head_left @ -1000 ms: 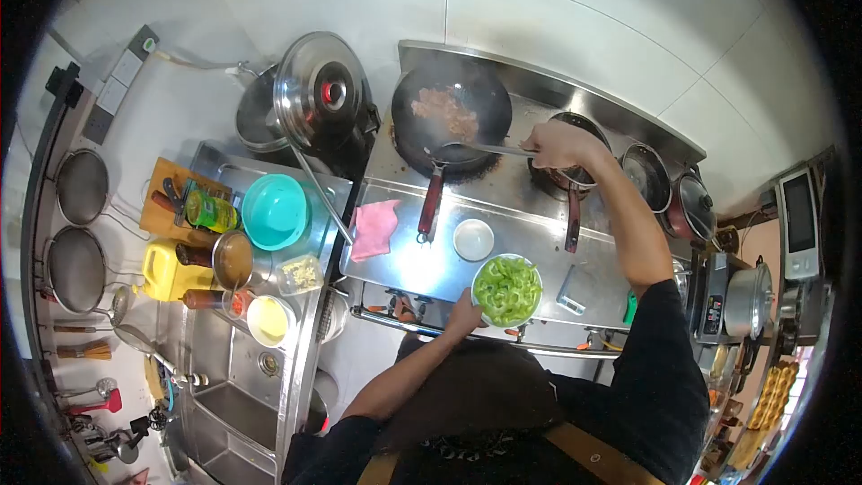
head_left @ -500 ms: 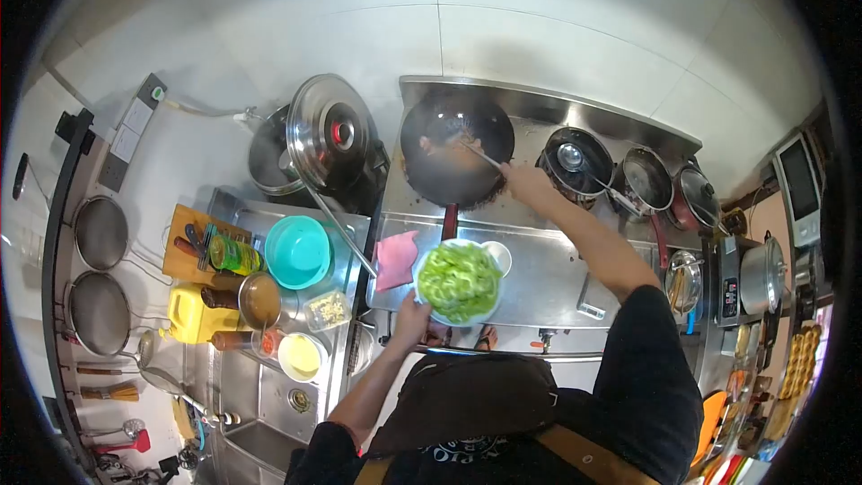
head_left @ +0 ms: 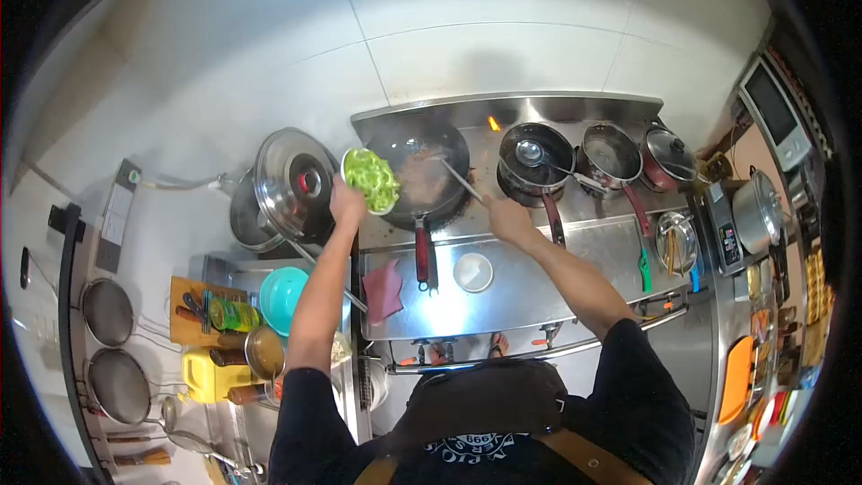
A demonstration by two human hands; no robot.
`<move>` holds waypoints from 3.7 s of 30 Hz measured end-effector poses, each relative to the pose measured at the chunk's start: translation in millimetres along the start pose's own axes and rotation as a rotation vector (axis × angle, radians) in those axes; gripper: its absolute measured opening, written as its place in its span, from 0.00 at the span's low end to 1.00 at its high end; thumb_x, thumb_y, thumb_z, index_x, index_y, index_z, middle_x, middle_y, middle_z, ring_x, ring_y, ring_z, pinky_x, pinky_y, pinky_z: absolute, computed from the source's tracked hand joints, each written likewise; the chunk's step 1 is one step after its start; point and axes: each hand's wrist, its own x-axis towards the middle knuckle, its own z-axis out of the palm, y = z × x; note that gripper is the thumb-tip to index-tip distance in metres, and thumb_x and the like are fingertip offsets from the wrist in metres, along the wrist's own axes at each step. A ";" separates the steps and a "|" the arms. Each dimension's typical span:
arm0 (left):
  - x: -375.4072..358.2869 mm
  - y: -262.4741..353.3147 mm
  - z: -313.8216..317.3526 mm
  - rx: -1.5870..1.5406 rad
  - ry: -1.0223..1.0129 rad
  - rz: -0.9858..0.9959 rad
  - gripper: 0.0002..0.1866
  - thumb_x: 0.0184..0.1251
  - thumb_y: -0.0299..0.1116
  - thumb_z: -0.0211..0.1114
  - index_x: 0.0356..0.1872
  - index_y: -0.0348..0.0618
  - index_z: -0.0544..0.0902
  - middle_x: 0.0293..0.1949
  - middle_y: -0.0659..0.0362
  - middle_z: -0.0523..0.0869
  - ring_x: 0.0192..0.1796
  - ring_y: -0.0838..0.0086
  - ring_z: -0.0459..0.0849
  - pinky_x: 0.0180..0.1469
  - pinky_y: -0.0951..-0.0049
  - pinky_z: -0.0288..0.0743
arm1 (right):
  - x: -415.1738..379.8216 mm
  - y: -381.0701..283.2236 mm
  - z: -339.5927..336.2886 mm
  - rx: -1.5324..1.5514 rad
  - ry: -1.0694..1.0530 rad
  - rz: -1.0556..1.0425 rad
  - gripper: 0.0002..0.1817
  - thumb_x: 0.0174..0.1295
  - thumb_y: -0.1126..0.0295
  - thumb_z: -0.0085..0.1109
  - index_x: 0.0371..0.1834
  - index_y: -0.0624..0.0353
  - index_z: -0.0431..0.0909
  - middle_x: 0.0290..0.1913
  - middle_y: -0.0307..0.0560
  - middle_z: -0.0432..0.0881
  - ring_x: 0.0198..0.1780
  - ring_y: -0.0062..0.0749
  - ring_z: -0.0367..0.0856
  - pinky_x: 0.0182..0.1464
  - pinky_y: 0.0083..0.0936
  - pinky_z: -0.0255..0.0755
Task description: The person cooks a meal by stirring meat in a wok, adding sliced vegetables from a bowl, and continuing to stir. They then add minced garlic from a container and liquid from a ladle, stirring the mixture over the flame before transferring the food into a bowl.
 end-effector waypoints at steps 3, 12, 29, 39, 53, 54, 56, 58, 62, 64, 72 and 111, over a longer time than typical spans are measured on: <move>33.1 54.3 6.5 0.289 0.013 0.078 0.17 0.68 0.32 0.55 0.56 0.40 0.70 0.51 0.39 0.81 0.50 0.44 0.83 0.53 0.51 0.77 | -14.9 6.9 -21.3 0.033 -0.031 0.059 0.21 0.55 0.73 0.54 0.56 0.56 0.77 0.35 0.62 0.84 0.40 0.58 0.85 0.44 0.51 0.78; 74.4 106.8 3.2 0.645 -0.020 0.379 0.23 0.68 0.32 0.55 0.64 0.46 0.66 0.49 0.44 0.79 0.47 0.46 0.84 0.47 0.51 0.80 | -35.4 44.2 -39.7 0.115 0.024 -0.005 0.17 0.56 0.74 0.53 0.50 0.59 0.79 0.32 0.62 0.84 0.38 0.58 0.85 0.41 0.51 0.77; 17.9 28.8 -40.3 -0.137 0.360 0.283 0.26 0.59 0.24 0.53 0.62 0.42 0.74 0.44 0.43 0.84 0.41 0.52 0.86 0.47 0.57 0.78 | -19.8 28.5 -103.0 -0.191 -0.257 -0.223 0.10 0.54 0.74 0.57 0.38 0.61 0.84 0.35 0.59 0.86 0.39 0.52 0.87 0.39 0.45 0.79; -211.2 -57.1 -38.7 -0.478 0.306 -0.165 0.30 0.60 0.21 0.50 0.67 0.34 0.68 0.51 0.44 0.82 0.47 0.59 0.83 0.51 0.65 0.75 | 37.2 14.8 -10.7 0.000 -0.154 -0.094 0.18 0.67 0.70 0.45 0.56 0.66 0.74 0.38 0.66 0.84 0.41 0.60 0.85 0.43 0.50 0.78; -378.2 -121.5 123.0 -0.959 -0.313 -0.535 0.31 0.61 0.20 0.50 0.69 0.41 0.63 0.47 0.48 0.80 0.31 0.67 0.84 0.20 0.74 0.82 | 42.8 6.4 -64.9 0.418 -0.395 0.110 0.10 0.62 0.67 0.54 0.34 0.64 0.77 0.26 0.52 0.81 0.23 0.38 0.80 0.24 0.35 0.74; -377.4 -124.4 136.9 -0.945 -0.394 -0.550 0.31 0.62 0.21 0.50 0.70 0.41 0.62 0.49 0.47 0.79 0.34 0.66 0.86 0.22 0.73 0.85 | 48.8 -2.1 -81.6 0.656 -0.507 0.356 0.11 0.64 0.66 0.53 0.32 0.63 0.77 0.22 0.46 0.79 0.18 0.31 0.77 0.20 0.31 0.71; -379.6 -130.1 171.0 -0.960 -0.369 -0.526 0.30 0.63 0.22 0.52 0.69 0.40 0.63 0.50 0.46 0.80 0.38 0.63 0.86 0.24 0.70 0.87 | 78.8 12.1 -81.7 0.862 -0.566 0.467 0.09 0.64 0.69 0.52 0.27 0.59 0.71 0.19 0.40 0.73 0.14 0.22 0.68 0.15 0.23 0.62; -375.9 -124.0 172.9 -0.908 -0.376 -0.537 0.29 0.65 0.25 0.58 0.68 0.39 0.65 0.48 0.46 0.82 0.39 0.63 0.87 0.25 0.68 0.85 | 112.1 12.2 -71.6 1.203 -0.592 0.570 0.13 0.66 0.73 0.48 0.22 0.56 0.64 0.16 0.37 0.68 0.12 0.17 0.62 0.11 0.17 0.54; -360.2 -131.0 155.9 -0.765 -0.603 -0.689 0.29 0.63 0.33 0.66 0.65 0.39 0.70 0.44 0.48 0.84 0.46 0.63 0.86 0.39 0.63 0.83 | 185.0 -5.7 -44.4 1.317 -0.713 0.509 0.11 0.69 0.71 0.48 0.26 0.59 0.68 0.18 0.37 0.69 0.13 0.12 0.61 0.10 0.14 0.56; -350.1 -150.5 164.8 -0.495 -0.394 -0.433 0.29 0.62 0.34 0.66 0.65 0.40 0.71 0.44 0.48 0.85 0.48 0.60 0.86 0.46 0.60 0.80 | 191.9 -47.7 -47.9 0.919 -0.661 0.380 0.08 0.66 0.70 0.51 0.30 0.61 0.72 0.20 0.39 0.73 0.13 0.15 0.63 0.10 0.17 0.58; -218.8 -117.8 129.4 -0.704 -0.188 -0.179 0.24 0.74 0.45 0.50 0.58 0.34 0.76 0.54 0.41 0.81 0.58 0.49 0.79 0.61 0.58 0.69 | 105.9 -89.7 -35.7 -0.563 -0.299 -0.364 0.20 0.54 0.73 0.56 0.52 0.54 0.82 0.36 0.59 0.85 0.41 0.52 0.85 0.41 0.45 0.79; -219.3 -8.9 6.2 -0.771 -0.640 -0.304 0.11 0.55 0.34 0.66 0.18 0.41 0.77 0.16 0.57 0.79 0.19 0.72 0.79 0.22 0.68 0.70 | -48.2 -89.8 -80.8 -0.344 -0.350 -0.178 0.14 0.59 0.67 0.57 0.47 0.56 0.81 0.41 0.61 0.84 0.45 0.55 0.83 0.49 0.47 0.75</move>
